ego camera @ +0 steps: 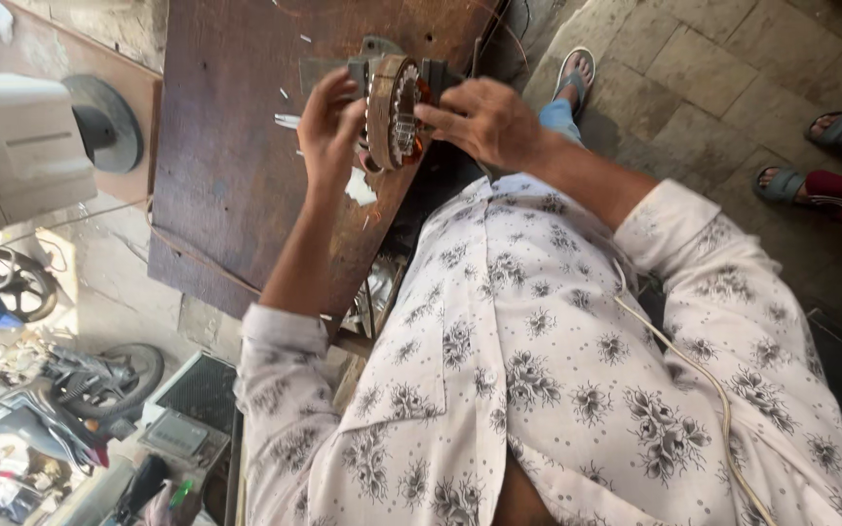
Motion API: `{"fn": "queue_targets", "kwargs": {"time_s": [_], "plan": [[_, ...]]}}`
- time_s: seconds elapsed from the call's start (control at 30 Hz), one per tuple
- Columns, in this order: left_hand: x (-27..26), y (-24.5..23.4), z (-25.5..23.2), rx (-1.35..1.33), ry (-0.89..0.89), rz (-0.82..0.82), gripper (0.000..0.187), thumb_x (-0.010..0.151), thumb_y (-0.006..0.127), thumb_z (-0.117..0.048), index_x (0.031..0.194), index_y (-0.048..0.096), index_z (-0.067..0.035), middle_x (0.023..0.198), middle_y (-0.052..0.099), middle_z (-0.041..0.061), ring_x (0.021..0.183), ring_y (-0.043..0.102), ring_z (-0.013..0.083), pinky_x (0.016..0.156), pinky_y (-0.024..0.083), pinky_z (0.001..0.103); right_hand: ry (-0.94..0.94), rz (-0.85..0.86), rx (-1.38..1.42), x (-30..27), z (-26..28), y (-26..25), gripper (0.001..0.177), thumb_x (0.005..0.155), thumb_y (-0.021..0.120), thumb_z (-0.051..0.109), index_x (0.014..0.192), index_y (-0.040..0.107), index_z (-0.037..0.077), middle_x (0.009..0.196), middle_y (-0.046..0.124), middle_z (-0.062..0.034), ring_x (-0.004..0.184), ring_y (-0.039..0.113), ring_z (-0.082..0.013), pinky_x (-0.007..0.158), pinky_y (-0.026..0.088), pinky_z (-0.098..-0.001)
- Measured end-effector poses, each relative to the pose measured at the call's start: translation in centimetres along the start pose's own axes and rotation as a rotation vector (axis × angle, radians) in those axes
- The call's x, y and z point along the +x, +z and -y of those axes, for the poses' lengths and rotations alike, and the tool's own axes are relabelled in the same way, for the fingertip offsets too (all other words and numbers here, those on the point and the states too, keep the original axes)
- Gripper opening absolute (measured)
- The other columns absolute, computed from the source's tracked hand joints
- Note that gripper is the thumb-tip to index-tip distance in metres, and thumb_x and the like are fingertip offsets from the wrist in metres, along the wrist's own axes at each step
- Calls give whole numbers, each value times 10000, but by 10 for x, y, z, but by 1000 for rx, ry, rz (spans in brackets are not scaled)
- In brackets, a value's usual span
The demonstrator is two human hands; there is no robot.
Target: The person winds copper wire around a motor stator, inserts white spacers between windings, and uses pliers to trim excess wire. The person repeats this process for multiple slots on the stator.
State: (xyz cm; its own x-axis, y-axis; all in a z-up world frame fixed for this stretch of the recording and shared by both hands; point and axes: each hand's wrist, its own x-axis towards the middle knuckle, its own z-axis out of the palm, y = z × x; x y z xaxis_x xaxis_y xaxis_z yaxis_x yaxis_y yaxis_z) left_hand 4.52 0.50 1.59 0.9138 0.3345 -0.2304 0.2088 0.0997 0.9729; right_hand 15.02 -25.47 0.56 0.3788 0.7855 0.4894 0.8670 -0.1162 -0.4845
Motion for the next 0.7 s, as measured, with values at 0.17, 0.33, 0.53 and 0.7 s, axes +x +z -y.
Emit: {"fn": "queue_targets", "kwargs": {"time_s": [0.17, 0.33, 0.53, 0.7], "plan": [[22, 9, -28, 643, 17, 158, 351, 940, 786, -114, 1271, 691, -48, 874, 782, 110, 728, 745, 131, 627, 589, 285, -118, 122, -95, 16, -18, -15, 404, 969, 771, 374, 1324, 694, 197, 988, 618, -7, 858, 636, -193, 761, 544, -359], [18, 11, -31, 602, -2, 245, 265, 933, 755, -75, 1189, 706, -27, 886, 787, 72, 739, 761, 107, 629, 602, 277, -134, 138, -157, 19, -15, -10, 367, 1003, 760, 427, 1274, 721, 183, 914, 635, -4, 765, 620, -161, 697, 530, -323], [28, 12, -17, 670, 165, 303, 182, 879, 834, -16, 1004, 710, 32, 857, 789, 101, 749, 707, 132, 648, 571, 310, -146, 162, -200, 15, -27, 0, 333, 953, 768, 437, 1148, 713, 173, 892, 635, 32, 810, 653, -146, 740, 543, -317], [40, -2, 4, 265, 43, 420, 177, 938, 818, -19, 1081, 723, 24, 977, 783, 86, 871, 739, 109, 761, 635, 292, -152, 23, -12, 13, -46, 14, 227, 1024, 839, 389, 1050, 742, 185, 965, 660, 34, 890, 647, -136, 800, 560, -324]]}}
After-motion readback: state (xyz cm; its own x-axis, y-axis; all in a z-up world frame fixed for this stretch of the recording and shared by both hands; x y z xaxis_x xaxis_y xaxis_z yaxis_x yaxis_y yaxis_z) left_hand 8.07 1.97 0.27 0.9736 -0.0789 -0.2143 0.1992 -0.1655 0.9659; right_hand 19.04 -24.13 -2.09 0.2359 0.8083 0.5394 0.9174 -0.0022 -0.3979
